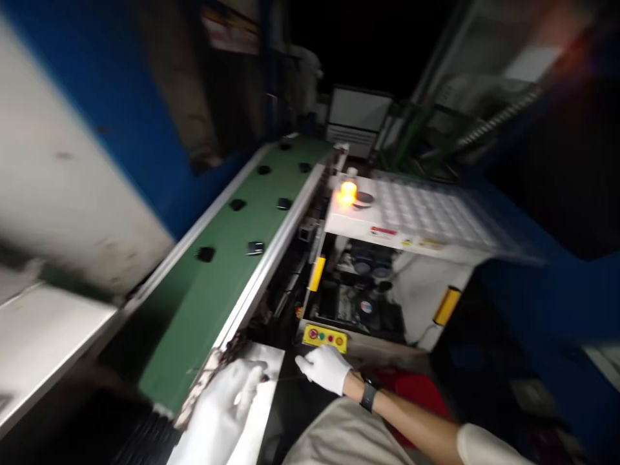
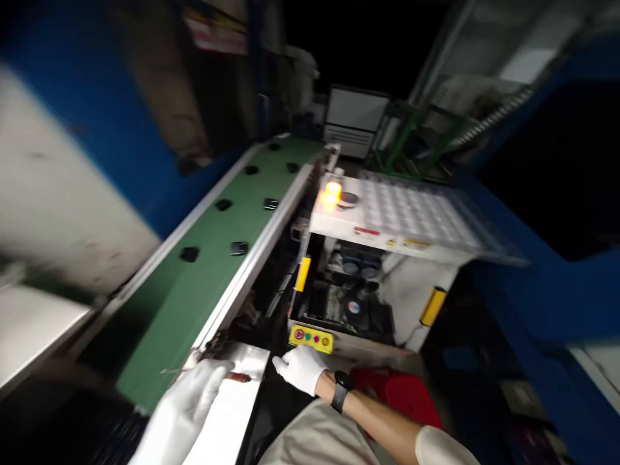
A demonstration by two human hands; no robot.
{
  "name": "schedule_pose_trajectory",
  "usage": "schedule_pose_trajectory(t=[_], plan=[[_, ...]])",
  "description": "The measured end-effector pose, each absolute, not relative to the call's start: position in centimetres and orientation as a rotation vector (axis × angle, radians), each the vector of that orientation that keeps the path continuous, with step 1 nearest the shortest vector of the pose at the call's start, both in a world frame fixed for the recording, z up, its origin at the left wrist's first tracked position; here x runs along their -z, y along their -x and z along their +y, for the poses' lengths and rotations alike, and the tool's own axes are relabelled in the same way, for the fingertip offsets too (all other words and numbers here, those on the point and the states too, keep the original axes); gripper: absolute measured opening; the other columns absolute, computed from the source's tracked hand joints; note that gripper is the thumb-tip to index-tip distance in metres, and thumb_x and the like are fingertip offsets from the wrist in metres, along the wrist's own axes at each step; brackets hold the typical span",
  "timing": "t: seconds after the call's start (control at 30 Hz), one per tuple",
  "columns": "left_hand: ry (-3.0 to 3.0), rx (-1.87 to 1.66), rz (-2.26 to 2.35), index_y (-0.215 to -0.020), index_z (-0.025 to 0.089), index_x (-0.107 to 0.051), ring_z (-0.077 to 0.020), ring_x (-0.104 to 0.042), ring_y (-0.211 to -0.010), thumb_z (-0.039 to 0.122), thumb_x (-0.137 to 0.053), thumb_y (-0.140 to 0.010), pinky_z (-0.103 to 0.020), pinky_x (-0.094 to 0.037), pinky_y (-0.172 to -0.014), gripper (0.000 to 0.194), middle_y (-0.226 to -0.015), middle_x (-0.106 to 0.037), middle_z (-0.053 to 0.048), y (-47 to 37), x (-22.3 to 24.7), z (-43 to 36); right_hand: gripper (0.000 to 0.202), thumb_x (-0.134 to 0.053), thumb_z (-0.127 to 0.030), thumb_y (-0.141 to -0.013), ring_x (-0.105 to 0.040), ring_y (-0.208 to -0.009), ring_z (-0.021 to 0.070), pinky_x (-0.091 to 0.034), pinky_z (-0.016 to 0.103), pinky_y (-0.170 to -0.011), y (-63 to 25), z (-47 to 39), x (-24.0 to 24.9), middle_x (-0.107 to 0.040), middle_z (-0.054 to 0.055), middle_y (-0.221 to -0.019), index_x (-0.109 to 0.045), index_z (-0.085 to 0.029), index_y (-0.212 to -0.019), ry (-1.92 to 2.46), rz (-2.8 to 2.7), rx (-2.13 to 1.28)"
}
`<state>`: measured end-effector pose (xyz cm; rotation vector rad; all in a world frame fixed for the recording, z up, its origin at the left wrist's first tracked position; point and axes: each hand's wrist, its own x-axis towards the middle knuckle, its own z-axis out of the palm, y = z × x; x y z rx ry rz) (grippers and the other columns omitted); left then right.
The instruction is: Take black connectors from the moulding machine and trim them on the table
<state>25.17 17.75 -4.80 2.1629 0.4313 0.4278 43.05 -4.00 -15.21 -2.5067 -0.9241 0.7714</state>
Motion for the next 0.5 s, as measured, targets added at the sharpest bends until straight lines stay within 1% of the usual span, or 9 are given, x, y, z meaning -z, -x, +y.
schedule_pose_trajectory(t=[0.03, 0.1, 0.17, 0.2, 0.27, 0.33, 0.4, 0.43, 0.5], plan=[[-2.181, -0.37, 0.398, -0.094, 0.034, -0.084, -0.0252, -0.08, -0.083, 0.063, -0.061, -0.106, -0.033, -0.069, -0.081, 0.039, -0.091, -0.083, -0.003, -27.2, 4.8, 17.9, 0.063, -0.052, -0.06, -0.112, -0.074, -0.069, 0.0196, -0.034, 0.032, -0.064, -44.2, -5.8, 16.1, -0.08, 0.006, -0.07, -0.081, -0.023, -0.069, 2.545, -0.829, -0.745], [-2.159, -0.297, 0.431, -0.096, 0.035, -0.085, -0.0249, -0.081, -0.08, 0.069, -0.061, -0.103, -0.032, -0.07, -0.076, 0.042, -0.091, -0.085, -0.002, -30.9, 4.9, 17.2, 0.053, -0.057, -0.052, -0.111, -0.076, -0.075, 0.0207, -0.033, 0.032, -0.065, -46.5, -9.8, 18.0, -0.084, 0.007, -0.08, -0.083, -0.023, -0.076, 2.615, -0.629, -0.689], [-2.057, -0.217, 0.517, -0.096, 0.034, -0.087, -0.0265, -0.081, -0.082, 0.073, -0.06, -0.102, -0.033, -0.071, -0.072, 0.047, -0.093, -0.085, -0.003, -33.6, 5.1, 14.9, 0.043, -0.059, -0.043, -0.11, -0.077, -0.081, 0.0217, -0.035, 0.032, -0.068, -48.5, -13.9, 19.7, -0.086, 0.008, -0.088, -0.084, -0.023, -0.081, 2.646, -0.458, -0.659], [-2.001, -0.167, 0.549, -0.096, 0.033, -0.087, -0.0278, -0.081, -0.085, 0.074, -0.06, -0.102, -0.035, -0.071, -0.072, 0.049, -0.094, -0.085, -0.003, -34.6, 5.3, 13.2, 0.039, -0.06, -0.04, -0.109, -0.076, -0.082, 0.0221, -0.036, 0.031, -0.07, -49.4, -15.9, 20.3, -0.086, 0.008, -0.09, -0.083, -0.023, -0.082, 2.646, -0.389, -0.648], [-1.9, -0.057, 0.535, -0.096, 0.031, -0.087, -0.0294, -0.08, -0.09, 0.074, -0.059, -0.103, -0.039, -0.071, -0.08, 0.052, -0.097, -0.085, -0.005, -35.9, 5.9, 9.4, 0.036, -0.063, -0.038, -0.107, -0.075, -0.084, 0.0222, -0.039, 0.031, -0.074, -51.4, -19.5, 21.1, -0.085, 0.008, -0.089, -0.081, -0.023, -0.08, 2.63, -0.277, -0.606], [-1.82, 0.07, 0.394, -0.097, 0.029, -0.087, -0.028, -0.079, -0.09, 0.074, -0.057, -0.104, -0.039, -0.069, -0.087, 0.055, -0.097, -0.083, -0.007, -36.5, 6.9, 5.6, 0.033, -0.064, -0.039, -0.106, -0.073, -0.084, 0.0217, -0.043, 0.03, -0.077, -53.8, -22.4, 21.4, -0.084, 0.007, -0.088, -0.079, -0.023, -0.082, 2.599, -0.18, -0.528], [-1.748, 0.203, 0.233, -0.096, 0.027, -0.086, -0.0253, -0.077, -0.088, 0.072, -0.053, -0.107, -0.035, -0.066, -0.087, 0.057, -0.094, -0.081, -0.009, -36.6, 8.3, 2.5, 0.026, -0.061, -0.037, -0.106, -0.073, -0.089, 0.021, -0.048, 0.029, -0.083, -57.0, -24.6, 21.3, -0.084, 0.006, -0.096, -0.08, -0.023, -0.094, 2.56, -0.092, -0.411], [-1.716, 0.262, 0.185, -0.094, 0.026, -0.085, -0.0242, -0.076, -0.085, 0.071, -0.052, -0.108, -0.033, -0.065, -0.085, 0.057, -0.091, -0.08, -0.009, -36.7, 9.0, 1.2, 0.025, -0.059, -0.035, -0.106, -0.073, -0.094, 0.021, -0.05, 0.029, -0.089, -59.0, -25.4, 21.3, -0.084, 0.007, -0.104, -0.08, -0.022, -0.104, 2.541, -0.047, -0.337], [-1.667, 0.352, 0.182, -0.089, 0.027, -0.085, -0.0236, -0.076, -0.08, 0.071, -0.052, -0.108, -0.033, -0.065, -0.081, 0.058, -0.085, -0.079, -0.009, -36.9, 10.4, -0.9, 0.033, -0.055, -0.033, -0.106, -0.072, -0.11, 0.022, -0.052, 0.033, -0.103, -63.5, -27.0, 21.5, -0.081, 0.012, -0.127, -0.075, -0.018, -0.128, 2.509, 0.026, -0.184]])
